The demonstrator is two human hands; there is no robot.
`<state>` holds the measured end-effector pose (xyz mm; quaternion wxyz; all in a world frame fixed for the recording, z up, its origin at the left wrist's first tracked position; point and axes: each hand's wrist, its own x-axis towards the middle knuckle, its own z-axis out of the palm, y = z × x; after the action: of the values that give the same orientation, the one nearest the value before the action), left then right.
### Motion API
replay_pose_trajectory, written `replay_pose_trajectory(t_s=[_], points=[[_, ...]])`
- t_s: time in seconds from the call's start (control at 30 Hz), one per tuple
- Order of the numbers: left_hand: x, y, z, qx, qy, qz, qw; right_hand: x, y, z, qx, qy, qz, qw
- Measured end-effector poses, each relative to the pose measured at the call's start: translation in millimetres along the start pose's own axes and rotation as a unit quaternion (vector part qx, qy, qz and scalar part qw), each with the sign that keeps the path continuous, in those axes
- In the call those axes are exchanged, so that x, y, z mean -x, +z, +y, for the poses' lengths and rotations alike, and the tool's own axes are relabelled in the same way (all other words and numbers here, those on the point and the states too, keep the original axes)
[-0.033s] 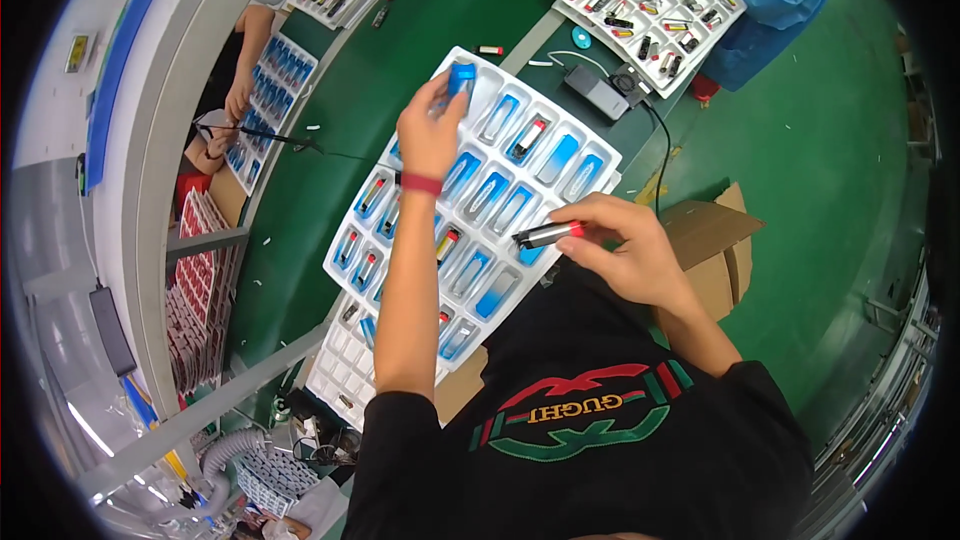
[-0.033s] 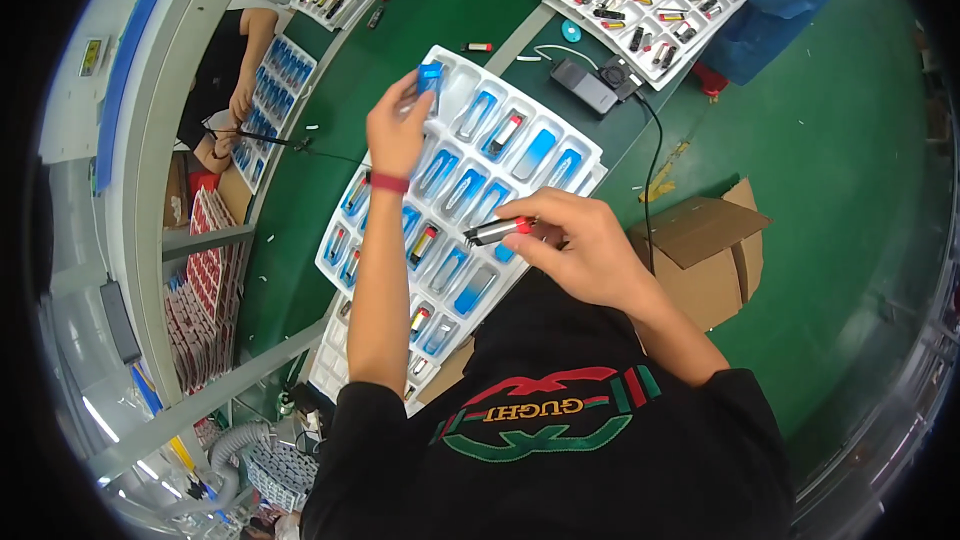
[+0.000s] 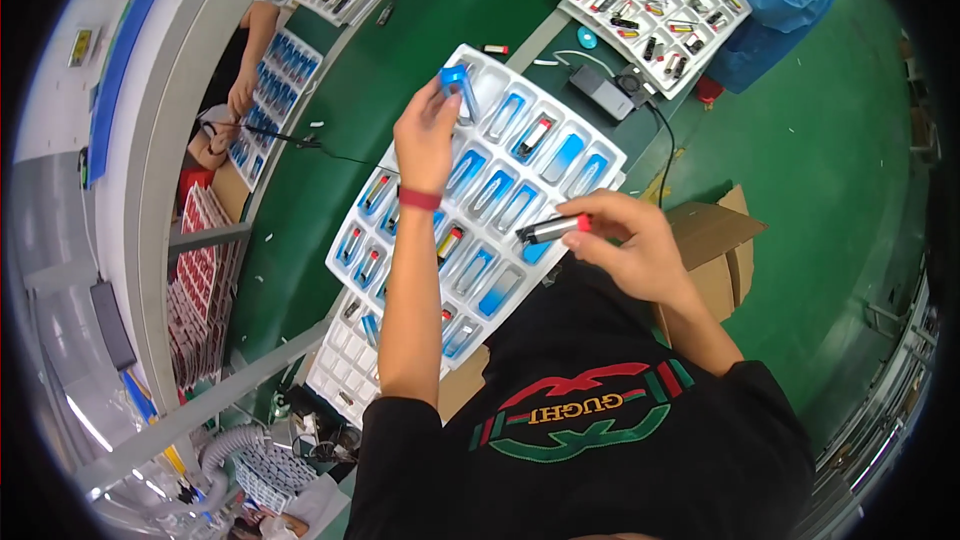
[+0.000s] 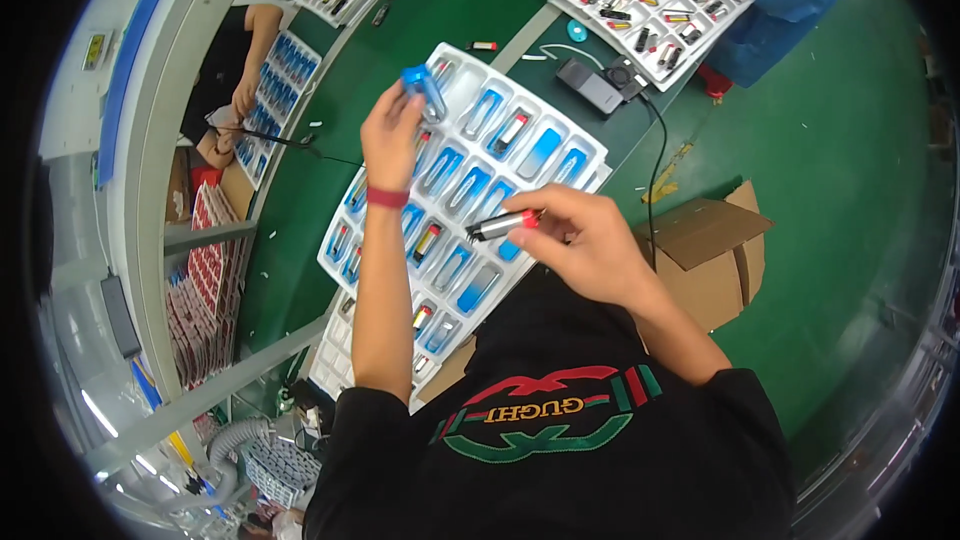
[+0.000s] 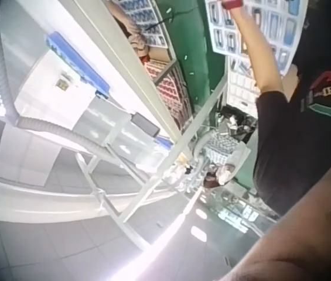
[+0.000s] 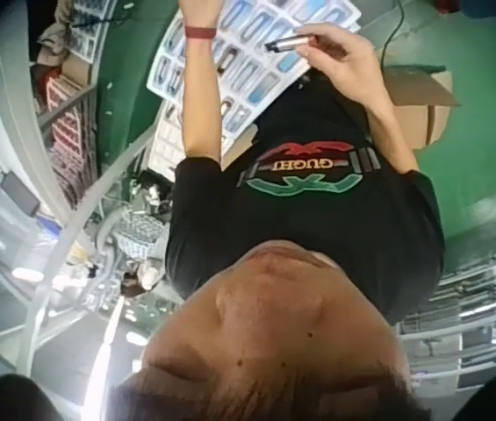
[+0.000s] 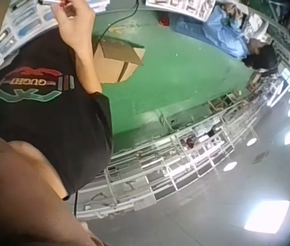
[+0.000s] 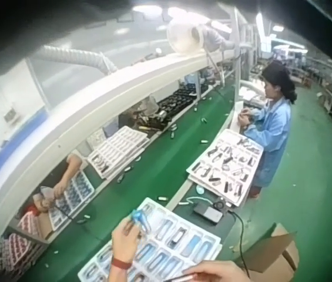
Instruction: The person assembles small electronic components into a blue plastic casing by hand, taking components from a component tray and inserting them into the casing.
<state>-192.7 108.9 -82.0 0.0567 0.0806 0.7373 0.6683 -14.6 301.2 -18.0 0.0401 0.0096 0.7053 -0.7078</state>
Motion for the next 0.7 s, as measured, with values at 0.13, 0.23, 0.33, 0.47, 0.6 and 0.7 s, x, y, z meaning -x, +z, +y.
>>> replay_pose_trajectory(t_s=[0.13, 0.23, 0.33, 0.47, 0.6, 0.7], points=[[69, -19, 41, 0.286, -0.147, 0.018, 0.947, -15, 17, -6, -0.119, 0.042, 0.014, 0.992], [111, -36, 44, 0.380, -0.167, 0.037, 0.909, -28, 36, -12, -0.113, 0.042, -0.039, 0.992], [145, -48, 55, 0.484, -0.168, 0.059, 0.857, -32, 63, -20, -0.131, 0.053, -0.066, 0.988], [179, -54, 62, 0.384, -0.139, 0.179, 0.895, -29, 87, -18, -0.161, 0.053, -0.084, 0.982], [206, -74, 60, 0.147, 0.018, 0.180, 0.972, -22, 98, -21, -0.169, 0.043, -0.101, 0.980], [219, -84, 67, 0.139, 0.051, 0.148, 0.978, -14, 108, -39, -0.141, 0.028, -0.111, 0.983]])
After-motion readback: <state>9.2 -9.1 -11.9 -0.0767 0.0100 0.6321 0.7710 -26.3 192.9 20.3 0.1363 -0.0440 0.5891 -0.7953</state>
